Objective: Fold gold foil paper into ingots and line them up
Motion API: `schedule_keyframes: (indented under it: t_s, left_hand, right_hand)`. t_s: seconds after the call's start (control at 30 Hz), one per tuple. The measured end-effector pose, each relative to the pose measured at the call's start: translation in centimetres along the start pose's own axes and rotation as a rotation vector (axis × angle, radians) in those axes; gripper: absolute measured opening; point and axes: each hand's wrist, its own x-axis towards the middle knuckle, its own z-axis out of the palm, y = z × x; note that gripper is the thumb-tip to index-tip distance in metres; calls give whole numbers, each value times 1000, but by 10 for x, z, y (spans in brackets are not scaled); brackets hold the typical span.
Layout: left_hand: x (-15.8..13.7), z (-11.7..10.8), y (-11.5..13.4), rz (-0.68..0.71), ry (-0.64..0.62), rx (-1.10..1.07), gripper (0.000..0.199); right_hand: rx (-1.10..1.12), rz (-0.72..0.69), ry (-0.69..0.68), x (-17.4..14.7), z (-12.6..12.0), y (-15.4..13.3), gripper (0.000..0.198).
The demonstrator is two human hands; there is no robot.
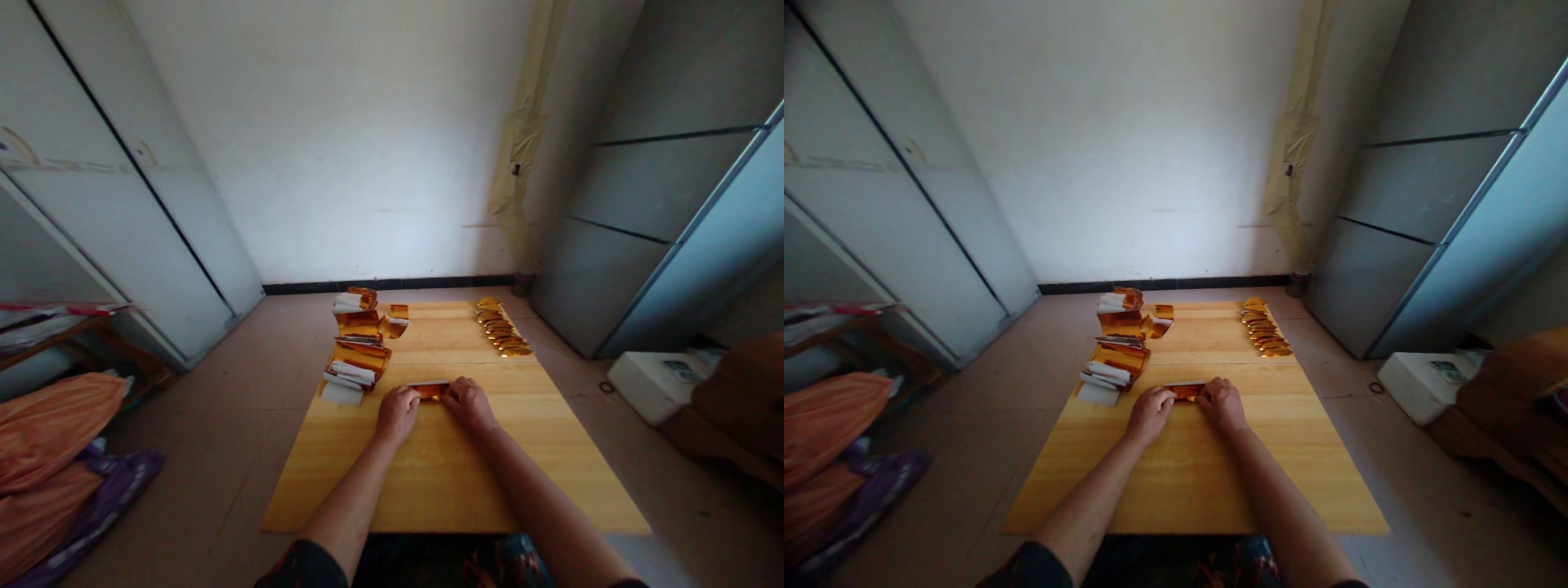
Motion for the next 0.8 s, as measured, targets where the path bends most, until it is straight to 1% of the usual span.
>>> schedule_keyframes:
  t_s: [0.1,0.3,0.43,0.57,0.67,0.8]
  left_hand:
    - [2,2,2,-27,1,44,22]
    - [3,1,4,-50,-33,101,20]
    - [3,1,3,-17,-48,111,22]
    - [1,3,1,8,-35,109,21]
    - [0,2,2,-6,-44,113,21]
    - [0,-2,8,-82,-82,151,23]
  right_hand:
    - [-33,41,14,2,4,-1,13]
    - [-75,68,-70,9,-1,1,13]
    - [-16,-12,-116,9,-8,5,11]
    - [8,-86,-94,5,-8,8,14]
    - [-34,-60,-77,6,-4,7,16]
    - [-112,24,-86,11,-1,2,17]
